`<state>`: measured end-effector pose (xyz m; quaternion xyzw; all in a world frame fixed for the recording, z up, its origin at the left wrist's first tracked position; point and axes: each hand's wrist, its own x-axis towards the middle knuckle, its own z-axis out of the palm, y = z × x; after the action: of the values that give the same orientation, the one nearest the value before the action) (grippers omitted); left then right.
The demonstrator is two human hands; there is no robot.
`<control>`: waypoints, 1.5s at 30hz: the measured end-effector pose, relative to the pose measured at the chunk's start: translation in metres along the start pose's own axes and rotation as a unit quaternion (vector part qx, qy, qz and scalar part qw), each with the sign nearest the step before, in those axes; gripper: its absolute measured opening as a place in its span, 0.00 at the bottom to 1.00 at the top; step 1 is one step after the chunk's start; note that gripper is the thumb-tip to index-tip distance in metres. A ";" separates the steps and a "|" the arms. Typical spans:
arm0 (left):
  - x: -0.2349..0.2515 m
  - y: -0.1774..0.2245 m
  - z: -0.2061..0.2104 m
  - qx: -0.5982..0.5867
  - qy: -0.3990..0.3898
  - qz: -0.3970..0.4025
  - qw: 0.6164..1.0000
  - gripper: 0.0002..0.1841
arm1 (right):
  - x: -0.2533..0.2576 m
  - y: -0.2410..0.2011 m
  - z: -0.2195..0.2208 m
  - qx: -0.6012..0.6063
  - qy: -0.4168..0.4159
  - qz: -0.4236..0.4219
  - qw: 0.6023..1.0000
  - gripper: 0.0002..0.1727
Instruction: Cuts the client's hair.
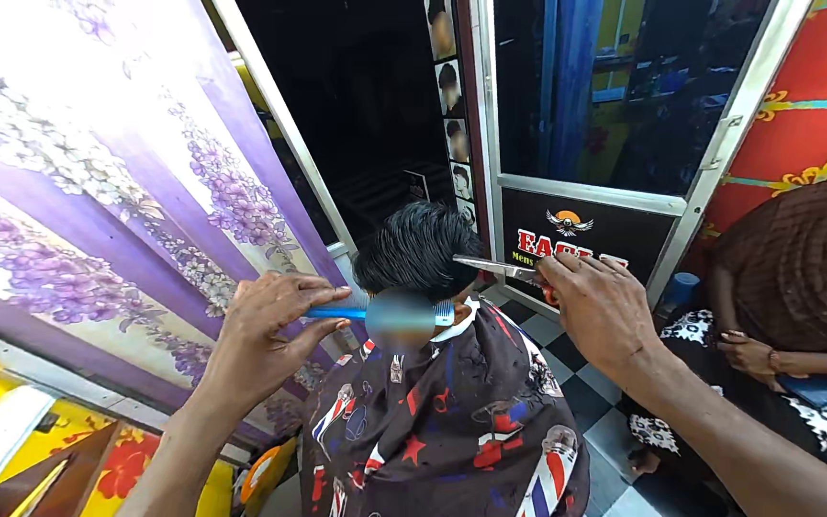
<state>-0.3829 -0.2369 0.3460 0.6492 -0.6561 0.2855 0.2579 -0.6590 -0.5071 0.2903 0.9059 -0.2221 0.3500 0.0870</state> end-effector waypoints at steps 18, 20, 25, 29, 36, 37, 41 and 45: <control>0.025 0.023 0.017 0.059 0.128 0.067 0.988 0.13 | 0.027 -0.020 0.002 -0.024 -0.024 -0.051 0.998 0.22; 0.023 0.023 0.017 0.060 0.126 0.065 0.988 0.13 | 0.027 -0.023 -0.002 -0.018 -0.016 -0.067 0.997 0.22; 0.018 0.025 0.017 0.063 0.123 0.054 0.989 0.14 | 0.016 -0.018 -0.007 -0.016 -0.082 -0.050 0.995 0.22; 0.017 0.027 0.017 0.060 0.126 0.056 0.989 0.14 | 0.011 -0.016 -0.006 -0.035 -0.071 -0.049 0.996 0.21; 0.018 0.031 0.017 0.057 0.127 0.055 0.989 0.14 | 0.014 -0.027 -0.010 -0.035 -0.039 -0.043 0.998 0.20; 0.018 0.031 0.018 0.056 0.127 0.055 0.989 0.14 | 0.014 -0.027 -0.011 -0.035 -0.038 -0.050 0.997 0.18; 0.017 0.035 0.021 0.057 0.139 0.045 0.988 0.14 | 0.010 -0.024 -0.014 -0.024 -0.065 -0.051 0.996 0.22; 0.016 0.046 0.032 0.065 0.170 0.014 0.983 0.16 | 0.007 -0.020 -0.013 -0.005 -0.057 -0.033 0.998 0.19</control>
<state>-0.4284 -0.2714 0.3328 0.5969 -0.5918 0.4376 0.3192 -0.6530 -0.4875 0.3042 0.9309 -0.1985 0.2933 0.0900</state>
